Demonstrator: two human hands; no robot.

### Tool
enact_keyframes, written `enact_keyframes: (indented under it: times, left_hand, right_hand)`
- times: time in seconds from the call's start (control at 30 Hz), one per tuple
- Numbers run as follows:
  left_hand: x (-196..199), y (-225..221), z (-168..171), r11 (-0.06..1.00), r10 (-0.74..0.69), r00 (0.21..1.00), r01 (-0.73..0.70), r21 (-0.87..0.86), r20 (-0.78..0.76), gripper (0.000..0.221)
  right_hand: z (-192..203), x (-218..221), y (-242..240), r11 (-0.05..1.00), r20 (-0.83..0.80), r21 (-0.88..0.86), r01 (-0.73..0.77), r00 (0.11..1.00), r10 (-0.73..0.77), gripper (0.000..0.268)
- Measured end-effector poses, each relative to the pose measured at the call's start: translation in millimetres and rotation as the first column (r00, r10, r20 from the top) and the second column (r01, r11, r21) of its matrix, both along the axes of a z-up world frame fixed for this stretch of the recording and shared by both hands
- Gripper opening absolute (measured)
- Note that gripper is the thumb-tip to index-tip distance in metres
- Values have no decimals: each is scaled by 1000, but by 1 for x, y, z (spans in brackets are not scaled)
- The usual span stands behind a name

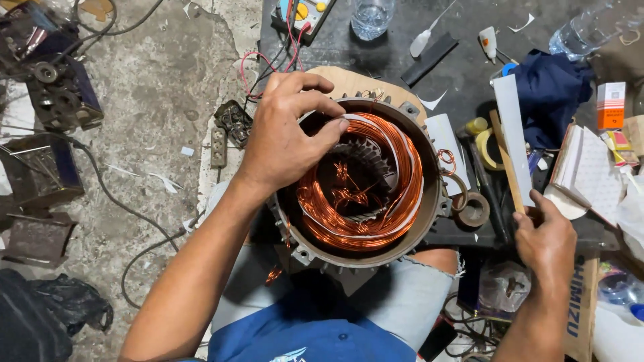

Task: Securing insulation paper into the slots of an electric motor stator using scissors and a wooden tool.

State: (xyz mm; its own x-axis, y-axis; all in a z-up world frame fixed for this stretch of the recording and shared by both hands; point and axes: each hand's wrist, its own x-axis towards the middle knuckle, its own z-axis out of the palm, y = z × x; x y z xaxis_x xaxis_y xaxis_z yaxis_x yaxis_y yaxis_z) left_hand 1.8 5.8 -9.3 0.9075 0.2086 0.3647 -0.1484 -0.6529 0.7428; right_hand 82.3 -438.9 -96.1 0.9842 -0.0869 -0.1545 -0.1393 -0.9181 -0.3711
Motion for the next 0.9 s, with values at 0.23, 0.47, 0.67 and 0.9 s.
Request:
enact_keyframes:
  times: [0.23, 0.47, 0.67, 0.9]
  left_hand:
    - [-1, 2, -2, 1000, 11, 1000, -11, -13, -18, 11]
    - [-3, 3, -1, 998, 14, 1000, -14, -54, 1, 12]
    - [-3, 4, -4, 996, 6, 1000, -8, -87, -18, 14]
    - [-9, 7, -5, 996, -31, 986, 44, -76, 165, 2]
  right_hand:
    - [60, -25, 27, 995, -169, 32, 96, 982, -89, 49]
    - [82, -44, 24, 988, -163, -46, 148, 975, -154, 41]
    - [91, -64, 54, 532, 209, 847, -13, 928, -309, 24]
    - [110, -79, 132, 518, 623, 735, -437, 737, -262, 17]
